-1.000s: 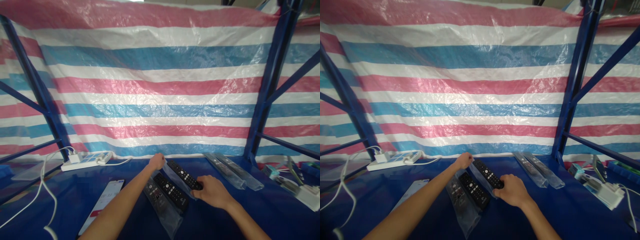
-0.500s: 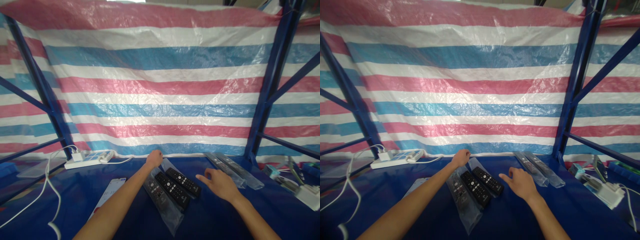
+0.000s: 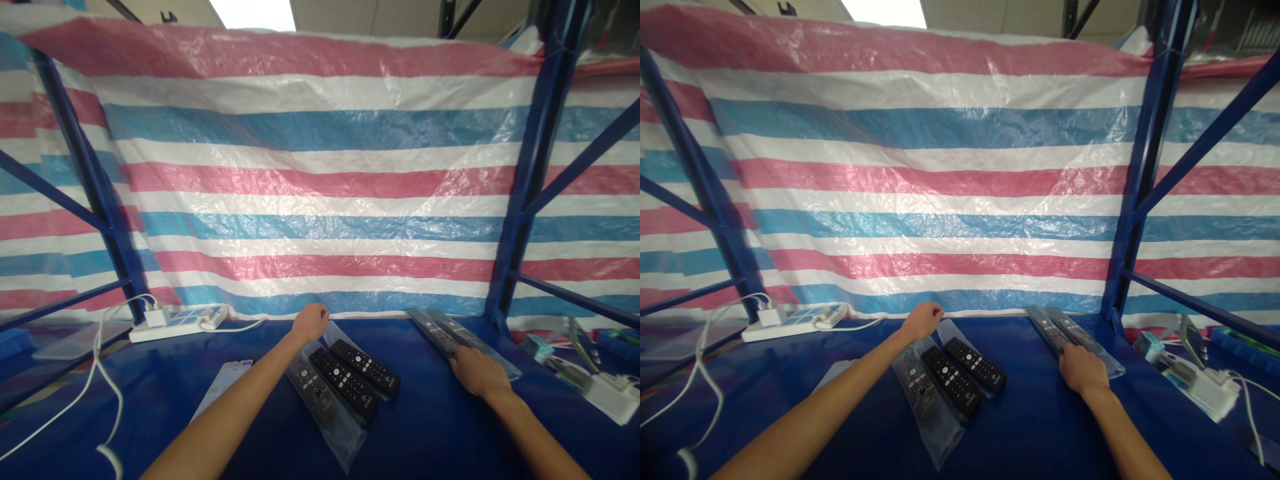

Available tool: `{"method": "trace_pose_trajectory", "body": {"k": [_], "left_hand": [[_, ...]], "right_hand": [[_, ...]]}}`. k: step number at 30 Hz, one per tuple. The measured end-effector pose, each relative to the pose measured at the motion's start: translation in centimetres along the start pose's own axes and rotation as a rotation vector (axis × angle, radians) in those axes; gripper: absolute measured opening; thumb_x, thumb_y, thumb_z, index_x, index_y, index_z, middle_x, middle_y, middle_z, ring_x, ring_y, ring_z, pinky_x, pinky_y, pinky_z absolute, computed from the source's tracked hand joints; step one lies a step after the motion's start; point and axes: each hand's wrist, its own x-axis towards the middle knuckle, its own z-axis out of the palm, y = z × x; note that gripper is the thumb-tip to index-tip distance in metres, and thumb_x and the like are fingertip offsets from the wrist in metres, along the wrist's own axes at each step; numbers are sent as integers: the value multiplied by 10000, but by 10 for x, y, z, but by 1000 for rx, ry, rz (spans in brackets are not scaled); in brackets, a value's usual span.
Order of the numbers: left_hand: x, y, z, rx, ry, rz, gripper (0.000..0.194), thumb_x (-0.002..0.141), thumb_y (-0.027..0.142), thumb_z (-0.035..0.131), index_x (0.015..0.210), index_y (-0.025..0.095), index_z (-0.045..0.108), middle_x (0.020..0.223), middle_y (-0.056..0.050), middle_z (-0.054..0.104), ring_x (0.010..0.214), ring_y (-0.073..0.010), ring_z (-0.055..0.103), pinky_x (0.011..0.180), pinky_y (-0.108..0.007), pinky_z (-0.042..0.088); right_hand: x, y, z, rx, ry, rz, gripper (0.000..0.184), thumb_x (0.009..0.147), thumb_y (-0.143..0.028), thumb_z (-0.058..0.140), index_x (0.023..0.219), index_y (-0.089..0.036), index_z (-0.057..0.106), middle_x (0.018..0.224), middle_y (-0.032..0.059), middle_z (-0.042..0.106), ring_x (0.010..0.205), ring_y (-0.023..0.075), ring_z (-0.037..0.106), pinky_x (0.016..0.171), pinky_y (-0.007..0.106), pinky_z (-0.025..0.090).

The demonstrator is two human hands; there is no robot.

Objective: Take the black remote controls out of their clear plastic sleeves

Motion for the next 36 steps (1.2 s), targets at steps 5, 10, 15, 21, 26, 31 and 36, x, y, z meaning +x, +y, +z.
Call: {"method": "trace_pose_trajectory", "body": {"k": [5, 10, 15, 21, 26, 31, 36], "left_hand": [[-5, 9, 6, -39, -14, 52, 238, 837, 184, 443, 785, 184, 675, 851, -58, 697, 828, -193, 620, 742, -270, 423], [-7, 21, 15, -70, -42, 104, 227, 838, 188, 454, 767, 182, 670, 819, -49, 694, 774, -184, 616, 722, -267, 429], [-3, 31, 26, -75, -70, 130, 240, 847, 196, 441, 821, 176, 679, 901, -68, 702, 858, -205, 625, 786, -285, 442], [9, 43, 44, -56, -130, 128, 257, 859, 227, 465, 982, 155, 679, 1044, -108, 689, 981, -245, 615, 869, -328, 444], [23, 57, 60, -77, -183, 147, 277, 867, 226, 475, 1020, 133, 686, 1129, -121, 667, 1061, -246, 592, 909, -316, 430], [32, 64, 72, -123, -237, 145, 266, 855, 191, 470, 833, 147, 732, 910, -77, 721, 900, -208, 639, 809, -273, 458], [38, 65, 79, -177, -234, 105, 241, 851, 214, 500, 842, 145, 731, 905, -66, 720, 888, -200, 633, 796, -261, 452]], "right_hand": [[-8, -16, -3, -23, -120, -105, 286, 878, -170, 387, 769, -164, 652, 846, 155, 703, 855, 297, 671, 691, 347, 426], [-18, -30, -1, 44, -159, -239, 261, 877, -180, 417, 695, -186, 604, 795, 86, 688, 822, 244, 656, 676, 292, 388], [-29, -37, -3, 237, -244, -415, 255, 803, -159, 449, 560, -187, 520, 655, 15, 604, 662, 171, 580, 606, 245, 358], [-35, -40, -8, 449, -352, -467, 281, 799, -306, 472, 543, -195, 439, 536, -33, 444, 531, 119, 437, 508, 221, 295], [-28, -37, -8, 455, -129, -396, 458, 855, -525, 402, 532, -206, 343, 519, -37, 377, 513, 113, 375, 492, 235, 256], [-23, -32, -2, 420, -67, -376, 474, 852, -555, 421, 536, -204, 382, 520, -32, 426, 520, 121, 416, 497, 238, 265], [-23, -32, 0, 430, -65, -393, 471, 857, -551, 406, 538, -205, 396, 515, -30, 441, 507, 120, 422, 491, 238, 253]]}}
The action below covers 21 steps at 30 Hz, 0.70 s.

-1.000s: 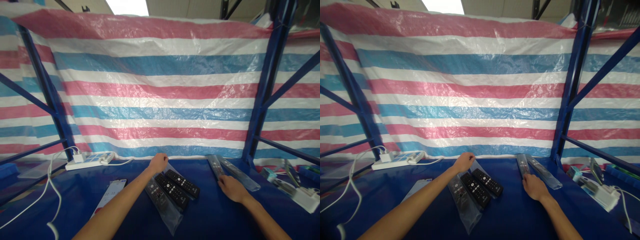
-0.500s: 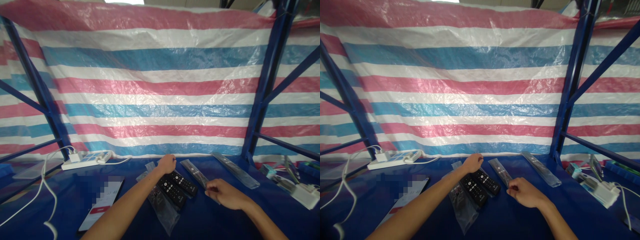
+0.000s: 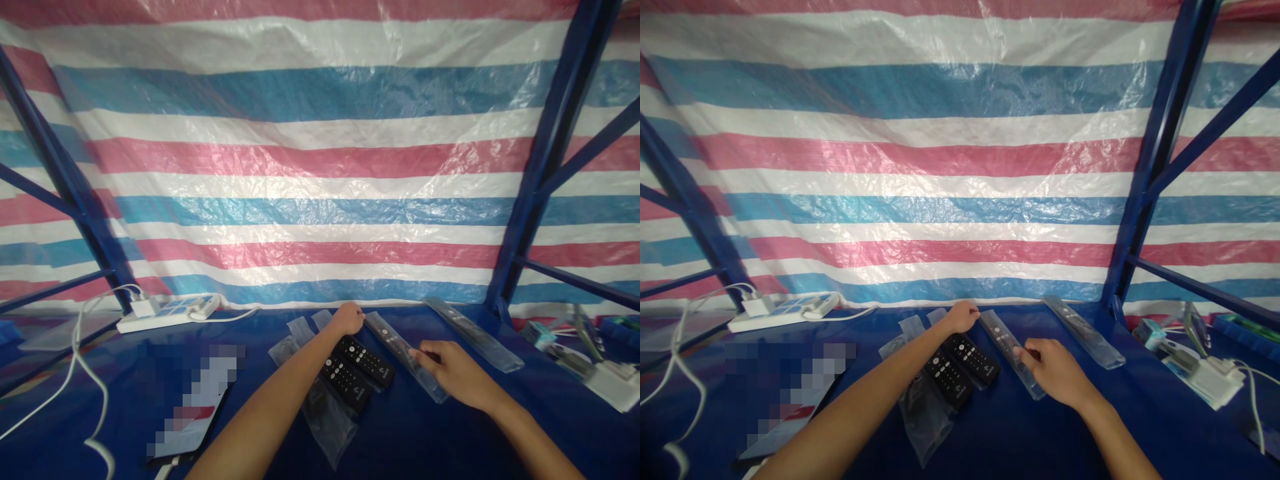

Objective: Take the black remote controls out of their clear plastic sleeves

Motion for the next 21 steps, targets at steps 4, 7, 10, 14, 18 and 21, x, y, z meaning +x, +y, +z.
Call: {"method": "trace_pose_trajectory", "body": {"k": [4, 7, 10, 14, 18, 21], "left_hand": [[5, 1, 4, -40, -24, -42, 235, 881, 242, 497, 852, 156, 714, 885, -38, 708, 886, -192, 633, 793, -260, 467], [7, 4, 9, -51, -57, -82, 242, 908, 332, 522, 1015, 155, 647, 1039, -52, 649, 937, -199, 612, 827, -337, 499], [6, 7, 13, -47, -66, -101, 339, 901, 387, 545, 1168, 179, 550, 1185, -65, 564, 998, -205, 583, 838, -409, 515], [0, 14, 11, -2, -5, -101, 226, 899, 232, 533, 1089, 128, 598, 1120, -107, 616, 1016, -213, 590, 869, -365, 483], [-1, 19, 6, 40, 67, -97, 238, 860, 116, 489, 1045, 94, 636, 1084, -161, 656, 1033, -245, 602, 863, -310, 450], [3, 19, 5, 57, 55, -111, 252, 893, 217, 469, 877, 99, 691, 954, -151, 699, 935, -244, 642, 803, -291, 463]], "right_hand": [[-1, -1, -1, -27, -22, 26, 460, 867, -537, 388, 547, -207, 397, 528, -22, 474, 514, 125, 444, 496, 237, 258], [-2, -3, -3, -58, -24, 44, 446, 879, -512, 375, 555, -208, 416, 546, -11, 513, 526, 132, 473, 506, 235, 271], [-2, -5, -4, -62, -15, 43, 447, 885, -501, 361, 554, -207, 424, 552, -7, 521, 531, 133, 481, 510, 235, 278], [-1, -4, -4, -58, -8, 36, 453, 884, -497, 361, 548, -204, 441, 544, -7, 523, 530, 132, 478, 511, 238, 279], [-1, -3, -5, -65, 22, 44, 439, 888, -477, 362, 553, -203, 442, 546, -11, 521, 523, 126, 462, 509, 238, 269], [-3, -4, -6, -77, 35, 47, 424, 887, -465, 373, 561, -204, 448, 549, -11, 525, 526, 126, 462, 508, 236, 265]]}}
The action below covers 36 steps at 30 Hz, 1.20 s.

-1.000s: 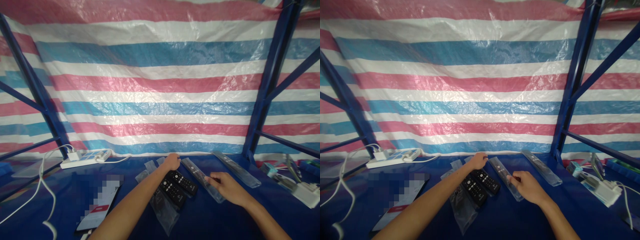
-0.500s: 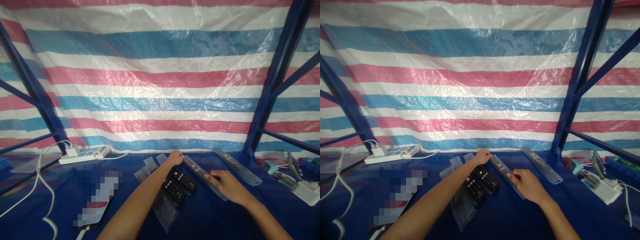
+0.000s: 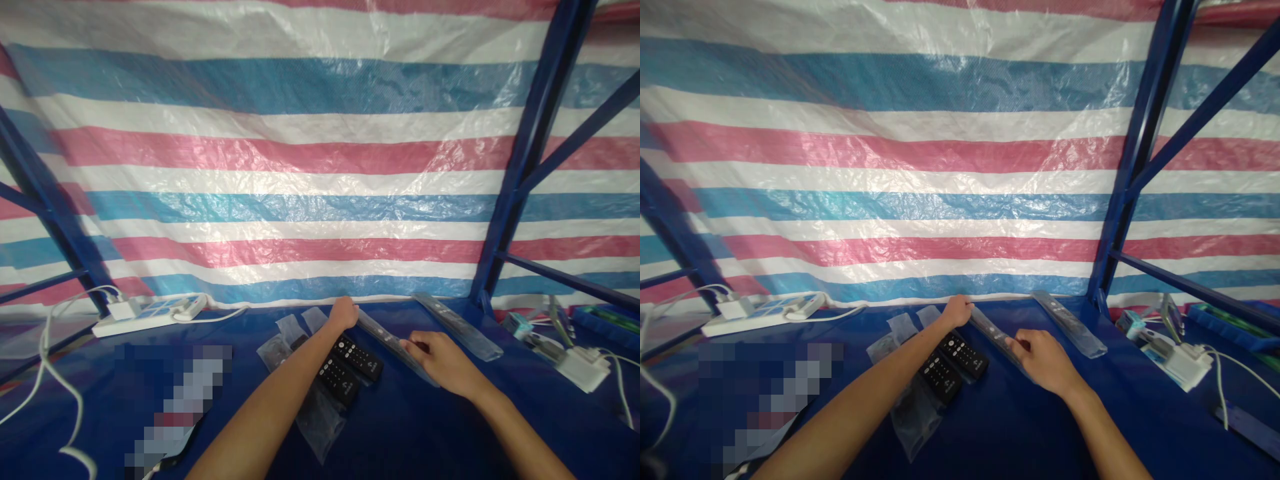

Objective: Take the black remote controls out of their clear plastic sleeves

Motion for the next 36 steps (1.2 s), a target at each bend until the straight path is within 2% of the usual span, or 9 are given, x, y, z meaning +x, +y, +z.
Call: {"method": "trace_pose_trajectory", "body": {"k": [4, 9, 11, 16, 18, 22, 28, 33, 36], "left_hand": [[-1, 1, 3, 14, -11, 15, 234, 868, 246, 521, 741, 145, 689, 842, -94, 716, 839, -206, 658, 731, -248, 467], [-14, 6, -8, 59, 97, 94, 196, 866, 125, 469, 959, 145, 640, 949, -99, 699, 917, -207, 638, 773, -269, 449], [-20, 11, -20, 81, 143, 142, 223, 883, 128, 436, 1027, 159, 604, 981, -100, 688, 939, -224, 628, 778, -295, 442], [-34, 30, -60, 97, 251, 248, 259, 948, 202, 323, 1031, 205, 569, 992, -71, 671, 957, -223, 607, 775, -307, 425], [-40, 40, -77, 90, 284, 280, 252, 950, 236, 329, 991, 214, 577, 980, -58, 669, 936, -216, 602, 755, -298, 421], [-52, 59, -105, 34, 374, 336, 231, 914, 246, 387, 819, 193, 590, 797, -37, 649, 750, -189, 588, 665, -283, 406], [-63, 80, -129, 12, 478, 420, 239, 897, 229, 380, 782, 183, 583, 703, -15, 598, 668, -161, 542, 664, -274, 401], [-71, 90, -146, -3, 540, 432, 213, 893, 226, 400, 790, 191, 583, 737, -20, 610, 715, -176, 561, 705, -288, 404], [-75, 87, -167, -65, 634, 456, 214, 891, 222, 407, 763, 183, 573, 702, -12, 595, 699, -168, 557, 731, -297, 409]], "right_hand": [[0, -1, -1, -18, 6, 3, 414, 892, -448, 377, 567, -204, 458, 556, -11, 534, 528, 127, 474, 511, 234, 266], [1, 1, -3, -38, 57, 20, 413, 897, -439, 375, 566, -208, 464, 553, -7, 545, 530, 135, 488, 519, 236, 280], [0, 1, -6, -59, 88, 47, 416, 902, -440, 366, 568, -212, 466, 556, -4, 555, 539, 143, 505, 529, 240, 287], [-1, -1, -15, -104, 119, 149, 456, 898, -525, 355, 607, -216, 519, 614, 20, 608, 596, 169, 565, 552, 250, 303], [-2, -2, -17, -106, 78, 173, 473, 875, -586, 374, 650, -216, 567, 646, 31, 630, 633, 183, 586, 558, 251, 312], [-5, -3, -20, -102, -46, 164, 477, 788, -660, 480, 761, -213, 645, 714, 41, 662, 693, 204, 604, 553, 251, 315], [-6, -5, -12, -86, -119, 133, 383, 716, -574, 630, 854, -219, 669, 754, 23, 682, 705, 196, 613, 549, 237, 319], [-2, -6, 0, -98, -104, 98, 270, 762, -471, 608, 816, -210, 650, 760, 22, 686, 695, 192, 621, 542, 240, 317], [-2, -3, -4, -154, -99, 110, 275, 782, -469, 579, 767, -207, 660, 734, 36, 686, 697, 206, 633, 537, 249, 316]]}}
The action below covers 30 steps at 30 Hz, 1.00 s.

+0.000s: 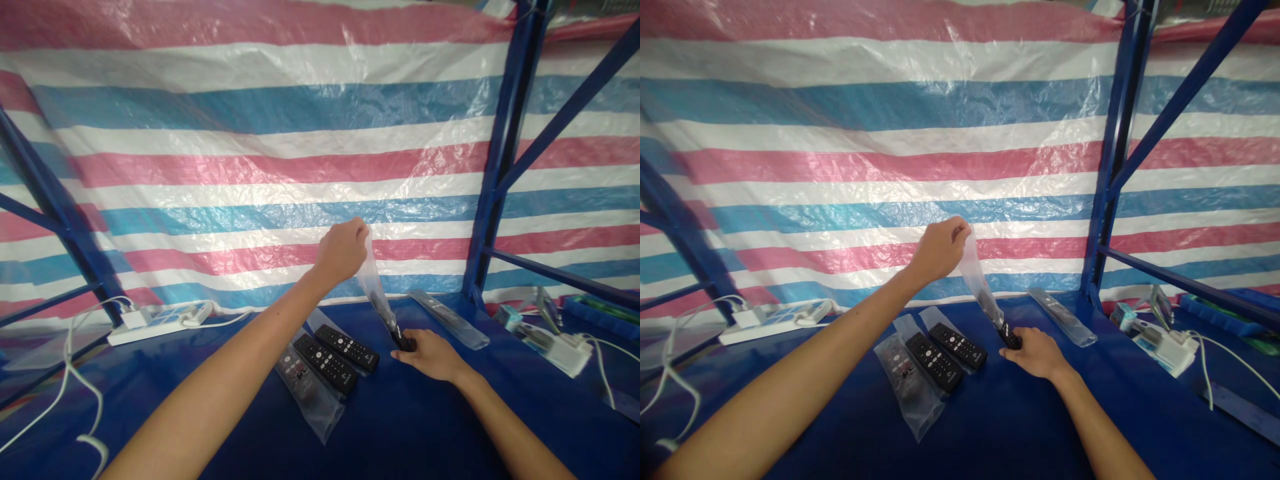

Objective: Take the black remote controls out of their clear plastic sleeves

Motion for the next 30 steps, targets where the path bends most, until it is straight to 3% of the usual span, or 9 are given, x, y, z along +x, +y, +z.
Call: {"method": "trace_pose_trajectory", "body": {"k": [4, 6, 8, 10, 14, 18, 23, 30], "left_hand": [[16, -26, -27, -223, 253, -42, 169, 860, 224, 447, 759, 164, 567, 677, 5, 593, 666, -130, 547, 716, -268, 427], [20, -48, -27, -360, 291, -142, 164, 851, 259, 459, 790, 157, 571, 678, 9, 597, 642, -119, 549, 675, -250, 441], [15, -71, -13, -412, 208, -293, 195, 854, 291, 444, 806, 155, 574, 696, 5, 609, 631, -113, 553, 651, -239, 452], [2, -90, 14, -337, -18, -449, 227, 867, 291, 405, 803, 164, 581, 729, 2, 631, 660, -109, 570, 655, -224, 459], [-41, -112, 79, -242, -254, -520, 246, 813, 209, 480, 580, 174, 548, 571, 8, 602, 597, -129, 577, 635, -231, 457], [-72, -123, 120, -121, -388, -566, 232, 799, 122, 496, 585, 172, 573, 659, -26, 670, 686, -147, 617, 689, -240, 459], [-80, -133, 138, 15, -457, -589, 169, 839, 135, 493, 779, 147, 650, 882, -105, 711, 873, -206, 651, 773, -288, 471], [-84, -130, 143, 148, -512, -610, 175, 827, 132, 504, 925, 123, 648, 1037, -186, 673, 976, -284, 644, 808, -344, 472]], "right_hand": [[-2, 13, -14, -60, 39, 145, 315, 800, -488, 546, 765, -212, 695, 741, 65, 698, 753, 250, 659, 565, 273, 355], [-3, 18, -22, -72, 72, 226, 334, 813, -490, 525, 784, -213, 709, 775, 80, 711, 783, 267, 667, 582, 287, 378], [-4, 20, -28, -78, 124, 297, 355, 816, -506, 516, 827, -216, 722, 840, 100, 724, 826, 287, 672, 602, 303, 402], [-5, 20, -33, -78, 185, 362, 388, 811, -536, 513, 906, -224, 725, 910, 116, 728, 874, 308, 671, 628, 320, 427], [-6, 13, -37, -87, 245, 409, 424, 817, -561, 492, 963, -227, 707, 899, 124, 732, 881, 318, 676, 647, 334, 448], [-6, 0, -29, -125, 228, 331, 363, 806, -541, 523, 829, -228, 704, 834, 107, 737, 835, 303, 686, 626, 319, 444], [0, -20, -9, -221, 144, 259, 330, 777, -488, 574, 779, -184, 703, 852, 139, 736, 842, 316, 688, 669, 334, 460], [3, -41, 6, -278, 99, 229, 372, 795, -456, 571, 873, -118, 705, 946, 177, 714, 905, 343, 673, 731, 360, 483]]}}
